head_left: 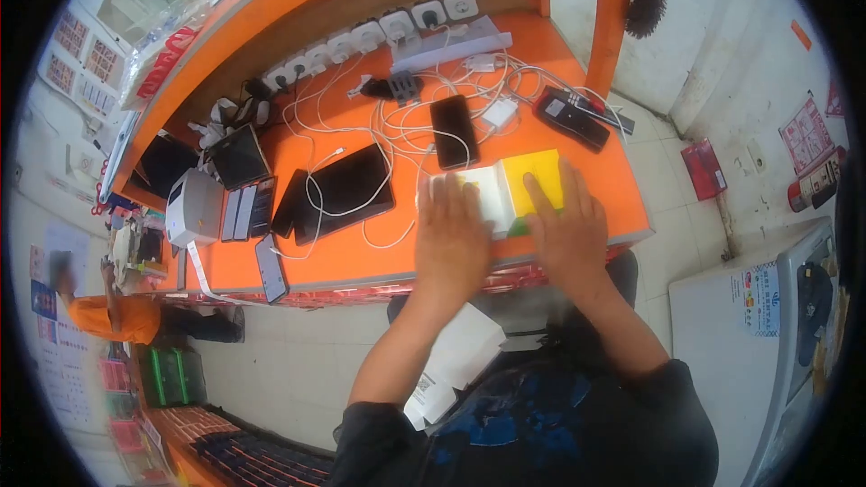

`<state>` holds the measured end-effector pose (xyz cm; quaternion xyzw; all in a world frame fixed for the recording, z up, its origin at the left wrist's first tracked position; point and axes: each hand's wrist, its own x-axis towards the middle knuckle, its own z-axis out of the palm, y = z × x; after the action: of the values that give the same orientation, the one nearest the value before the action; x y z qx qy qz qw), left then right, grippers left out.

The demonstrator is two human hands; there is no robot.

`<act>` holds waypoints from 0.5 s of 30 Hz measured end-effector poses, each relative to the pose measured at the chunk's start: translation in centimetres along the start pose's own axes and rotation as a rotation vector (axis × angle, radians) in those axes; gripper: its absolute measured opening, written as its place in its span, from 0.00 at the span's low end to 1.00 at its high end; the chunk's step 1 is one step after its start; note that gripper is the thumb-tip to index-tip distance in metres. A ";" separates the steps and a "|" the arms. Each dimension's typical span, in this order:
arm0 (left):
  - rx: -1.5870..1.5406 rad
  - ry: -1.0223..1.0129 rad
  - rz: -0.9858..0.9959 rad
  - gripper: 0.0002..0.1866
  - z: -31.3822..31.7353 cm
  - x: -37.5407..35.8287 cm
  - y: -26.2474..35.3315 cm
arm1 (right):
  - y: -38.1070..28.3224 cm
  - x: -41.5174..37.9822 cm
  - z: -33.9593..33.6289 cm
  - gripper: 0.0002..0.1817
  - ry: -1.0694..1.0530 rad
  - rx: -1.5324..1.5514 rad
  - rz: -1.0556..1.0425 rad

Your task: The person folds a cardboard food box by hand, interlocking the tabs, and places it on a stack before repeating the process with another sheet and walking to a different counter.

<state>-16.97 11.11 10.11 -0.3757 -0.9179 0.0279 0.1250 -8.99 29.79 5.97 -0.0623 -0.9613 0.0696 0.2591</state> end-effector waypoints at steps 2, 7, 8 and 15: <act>-0.171 0.056 -0.024 0.30 4.4 -0.9 -0.9 | -0.1 0.2 0.1 0.29 0.016 0.059 0.001; -0.428 0.135 -0.051 0.32 5.4 -2.3 -1.6 | -0.1 0.4 0.3 0.29 0.021 0.023 -0.032; -0.412 0.103 -0.049 0.34 5.4 -2.2 -1.7 | 0.0 0.4 0.2 0.29 0.038 0.016 -0.032; -0.341 0.006 0.030 0.46 5.8 0.6 -2.6 | -0.2 2.9 0.1 0.27 0.003 0.163 -0.125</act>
<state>-20.59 9.89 4.94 -0.4051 -0.9032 -0.1275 0.0620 -11.55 30.03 7.31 0.0188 -0.9542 0.1311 0.2684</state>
